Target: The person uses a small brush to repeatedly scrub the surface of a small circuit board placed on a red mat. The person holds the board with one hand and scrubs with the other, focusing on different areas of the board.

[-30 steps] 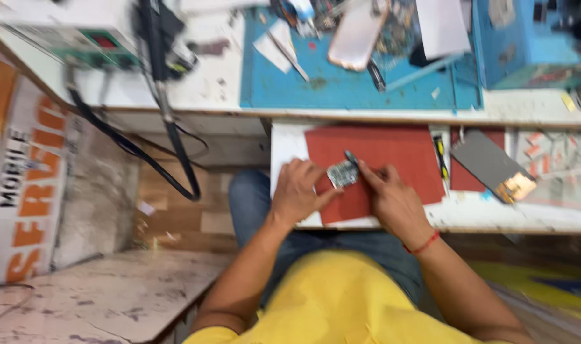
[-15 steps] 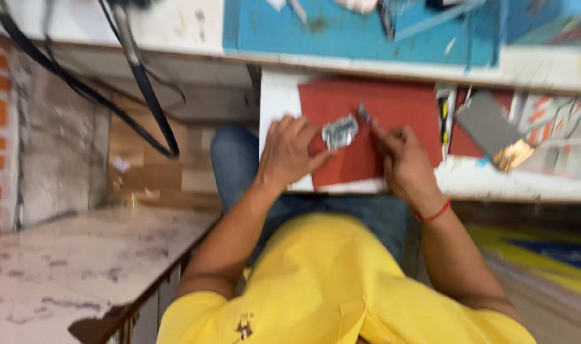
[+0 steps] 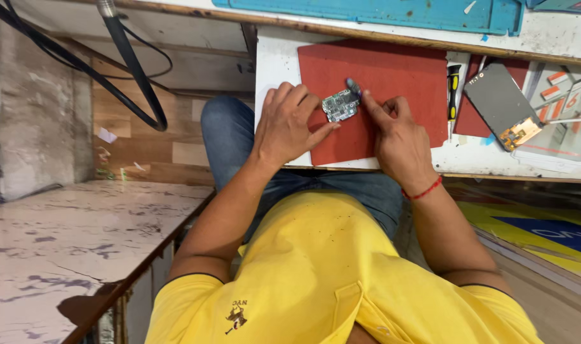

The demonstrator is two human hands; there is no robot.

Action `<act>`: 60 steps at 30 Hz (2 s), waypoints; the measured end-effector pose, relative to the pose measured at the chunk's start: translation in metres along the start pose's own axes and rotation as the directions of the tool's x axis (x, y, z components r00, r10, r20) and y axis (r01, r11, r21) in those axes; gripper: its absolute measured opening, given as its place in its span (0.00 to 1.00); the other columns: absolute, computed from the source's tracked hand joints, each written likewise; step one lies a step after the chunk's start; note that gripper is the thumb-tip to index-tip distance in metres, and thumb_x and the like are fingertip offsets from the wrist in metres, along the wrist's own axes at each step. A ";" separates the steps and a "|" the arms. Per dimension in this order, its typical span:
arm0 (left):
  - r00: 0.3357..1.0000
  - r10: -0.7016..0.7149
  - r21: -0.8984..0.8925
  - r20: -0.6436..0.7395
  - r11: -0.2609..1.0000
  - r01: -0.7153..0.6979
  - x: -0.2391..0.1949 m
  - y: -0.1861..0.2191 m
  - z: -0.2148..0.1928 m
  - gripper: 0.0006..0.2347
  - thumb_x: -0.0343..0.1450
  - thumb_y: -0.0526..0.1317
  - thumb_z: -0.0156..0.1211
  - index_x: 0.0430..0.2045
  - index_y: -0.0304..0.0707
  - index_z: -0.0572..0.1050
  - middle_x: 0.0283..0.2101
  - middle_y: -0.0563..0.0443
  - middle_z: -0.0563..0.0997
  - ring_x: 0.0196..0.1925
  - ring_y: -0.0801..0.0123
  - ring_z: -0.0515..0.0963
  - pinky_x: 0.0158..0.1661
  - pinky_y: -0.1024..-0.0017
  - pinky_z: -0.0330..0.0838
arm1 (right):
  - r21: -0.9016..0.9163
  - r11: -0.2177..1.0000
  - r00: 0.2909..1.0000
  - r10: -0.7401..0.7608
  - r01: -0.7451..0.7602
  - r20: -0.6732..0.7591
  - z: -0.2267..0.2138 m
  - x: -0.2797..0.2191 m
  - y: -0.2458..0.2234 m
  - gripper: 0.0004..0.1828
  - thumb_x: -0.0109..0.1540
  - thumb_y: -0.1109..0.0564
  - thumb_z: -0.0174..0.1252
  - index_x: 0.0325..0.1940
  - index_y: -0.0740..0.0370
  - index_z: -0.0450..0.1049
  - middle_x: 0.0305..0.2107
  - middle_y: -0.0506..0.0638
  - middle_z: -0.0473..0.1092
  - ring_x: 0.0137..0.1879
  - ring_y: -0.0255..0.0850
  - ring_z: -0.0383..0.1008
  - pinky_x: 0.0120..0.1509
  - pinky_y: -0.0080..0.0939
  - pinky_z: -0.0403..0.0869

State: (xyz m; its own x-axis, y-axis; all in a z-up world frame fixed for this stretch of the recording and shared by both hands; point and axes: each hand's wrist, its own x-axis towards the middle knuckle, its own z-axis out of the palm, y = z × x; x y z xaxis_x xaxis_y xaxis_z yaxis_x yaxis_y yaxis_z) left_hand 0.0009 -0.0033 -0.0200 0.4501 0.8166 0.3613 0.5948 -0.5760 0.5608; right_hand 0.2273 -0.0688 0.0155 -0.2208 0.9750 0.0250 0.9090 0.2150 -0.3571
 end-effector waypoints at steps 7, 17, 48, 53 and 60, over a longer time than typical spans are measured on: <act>0.999 0.036 0.022 -0.020 0.999 -0.036 0.003 -0.002 0.000 0.23 0.62 0.54 0.76 0.42 0.37 0.81 0.37 0.51 0.74 0.41 0.59 0.71 0.43 0.59 0.64 | 0.001 0.997 0.997 0.071 -0.071 0.031 0.007 -0.006 0.000 0.33 0.61 0.69 0.51 0.70 0.50 0.71 0.43 0.58 0.70 0.36 0.57 0.76 0.36 0.55 0.75; 0.995 0.089 0.037 -0.040 0.995 -0.087 -0.001 0.000 0.000 0.21 0.66 0.51 0.74 0.45 0.37 0.80 0.40 0.52 0.75 0.44 0.60 0.72 0.44 0.61 0.64 | 0.114 0.993 0.991 -0.037 0.022 0.130 0.006 -0.003 0.004 0.35 0.58 0.69 0.52 0.70 0.53 0.70 0.42 0.61 0.69 0.37 0.61 0.75 0.40 0.57 0.75; 0.999 -0.032 -0.086 -0.007 0.996 0.032 0.007 -0.007 -0.003 0.23 0.60 0.50 0.80 0.41 0.39 0.77 0.38 0.52 0.76 0.43 0.59 0.73 0.45 0.59 0.64 | 0.064 0.997 0.975 0.027 -0.042 0.223 -0.007 0.011 -0.025 0.33 0.60 0.69 0.47 0.72 0.64 0.64 0.45 0.69 0.69 0.40 0.68 0.73 0.43 0.62 0.74; 1.000 -0.022 -0.103 0.001 0.994 0.022 0.002 -0.006 -0.002 0.22 0.61 0.49 0.79 0.41 0.40 0.77 0.38 0.52 0.76 0.43 0.59 0.73 0.45 0.59 0.64 | 0.072 0.996 0.978 0.044 -0.060 0.204 0.001 0.006 -0.024 0.35 0.60 0.70 0.47 0.73 0.63 0.64 0.45 0.70 0.69 0.40 0.69 0.73 0.44 0.63 0.73; 1.000 -0.008 -0.033 -0.022 0.999 0.007 0.005 -0.007 -0.001 0.22 0.62 0.51 0.78 0.41 0.38 0.77 0.39 0.51 0.76 0.44 0.58 0.72 0.46 0.59 0.64 | 0.081 0.997 0.982 0.000 -0.015 0.191 -0.001 0.007 -0.025 0.33 0.61 0.67 0.49 0.73 0.65 0.63 0.43 0.68 0.69 0.40 0.66 0.74 0.44 0.61 0.74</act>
State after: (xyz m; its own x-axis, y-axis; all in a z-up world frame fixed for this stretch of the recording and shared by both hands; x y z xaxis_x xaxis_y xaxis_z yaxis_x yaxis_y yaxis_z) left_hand -0.0019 0.0054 -0.0211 0.4309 0.8216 0.3733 0.5758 -0.5688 0.5873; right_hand 0.2032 -0.0675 0.0253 -0.2846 0.9463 -0.1535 0.8807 0.1948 -0.4318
